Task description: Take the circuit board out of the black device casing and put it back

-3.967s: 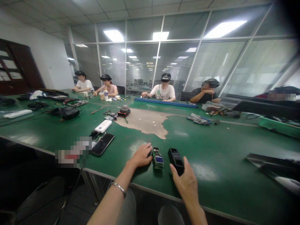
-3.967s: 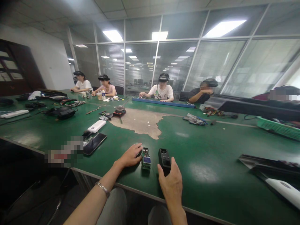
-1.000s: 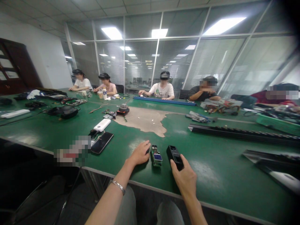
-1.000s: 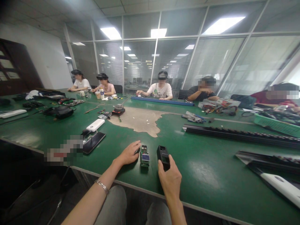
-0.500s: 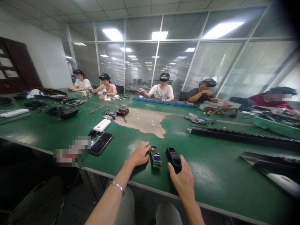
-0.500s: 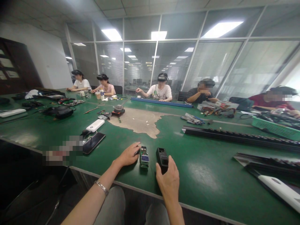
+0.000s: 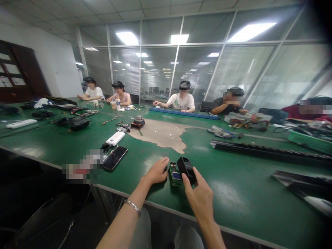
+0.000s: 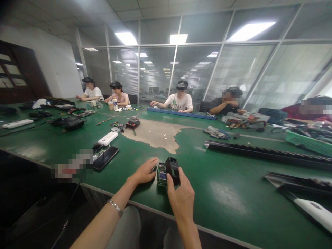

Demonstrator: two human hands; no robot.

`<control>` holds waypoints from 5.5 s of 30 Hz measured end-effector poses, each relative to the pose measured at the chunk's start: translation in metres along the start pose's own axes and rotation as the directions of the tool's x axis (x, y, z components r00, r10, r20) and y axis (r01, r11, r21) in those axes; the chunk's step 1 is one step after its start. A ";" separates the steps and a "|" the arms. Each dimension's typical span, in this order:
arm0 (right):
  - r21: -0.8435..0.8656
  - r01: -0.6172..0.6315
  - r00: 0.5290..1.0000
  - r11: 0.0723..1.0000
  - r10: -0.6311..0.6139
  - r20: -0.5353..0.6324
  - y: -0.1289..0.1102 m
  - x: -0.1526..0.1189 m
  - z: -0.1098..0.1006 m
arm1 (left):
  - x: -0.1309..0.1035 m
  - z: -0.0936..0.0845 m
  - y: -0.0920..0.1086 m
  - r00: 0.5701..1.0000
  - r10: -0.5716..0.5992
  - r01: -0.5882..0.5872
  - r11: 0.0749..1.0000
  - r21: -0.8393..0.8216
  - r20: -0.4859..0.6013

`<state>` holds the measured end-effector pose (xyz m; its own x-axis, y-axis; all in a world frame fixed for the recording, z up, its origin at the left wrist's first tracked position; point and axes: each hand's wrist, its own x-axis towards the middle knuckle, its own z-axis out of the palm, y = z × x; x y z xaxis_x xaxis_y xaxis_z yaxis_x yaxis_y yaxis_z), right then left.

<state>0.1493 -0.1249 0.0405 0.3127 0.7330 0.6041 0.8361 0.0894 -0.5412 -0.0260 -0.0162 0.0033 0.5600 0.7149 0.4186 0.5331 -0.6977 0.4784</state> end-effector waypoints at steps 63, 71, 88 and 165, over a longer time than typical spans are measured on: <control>-0.176 -0.072 0.997 0.982 0.072 -0.009 0.078 -0.008 -0.005 | 0.003 0.000 -0.003 1.000 0.013 -0.013 1.000 0.022 -0.007; -0.172 -0.044 0.999 0.984 0.042 -0.016 0.078 -0.008 -0.002 | 0.003 0.000 -0.002 1.000 0.014 -0.014 0.999 0.037 -0.007; -0.030 -0.102 0.993 0.994 0.100 -0.064 0.028 0.010 -0.022 | 0.004 0.005 -0.007 1.000 0.003 -0.003 1.000 -0.009 -0.020; -0.065 -0.114 0.992 0.991 0.109 -0.069 0.036 0.006 -0.018 | 0.003 0.003 -0.006 1.000 0.003 -0.004 0.998 -0.055 -0.025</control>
<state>0.1890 -0.1294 0.0351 0.4323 0.6902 0.5803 0.8227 -0.0385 -0.5672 -0.0250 -0.0102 -0.0007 0.5454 0.7139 0.4392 0.4950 -0.6972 0.5186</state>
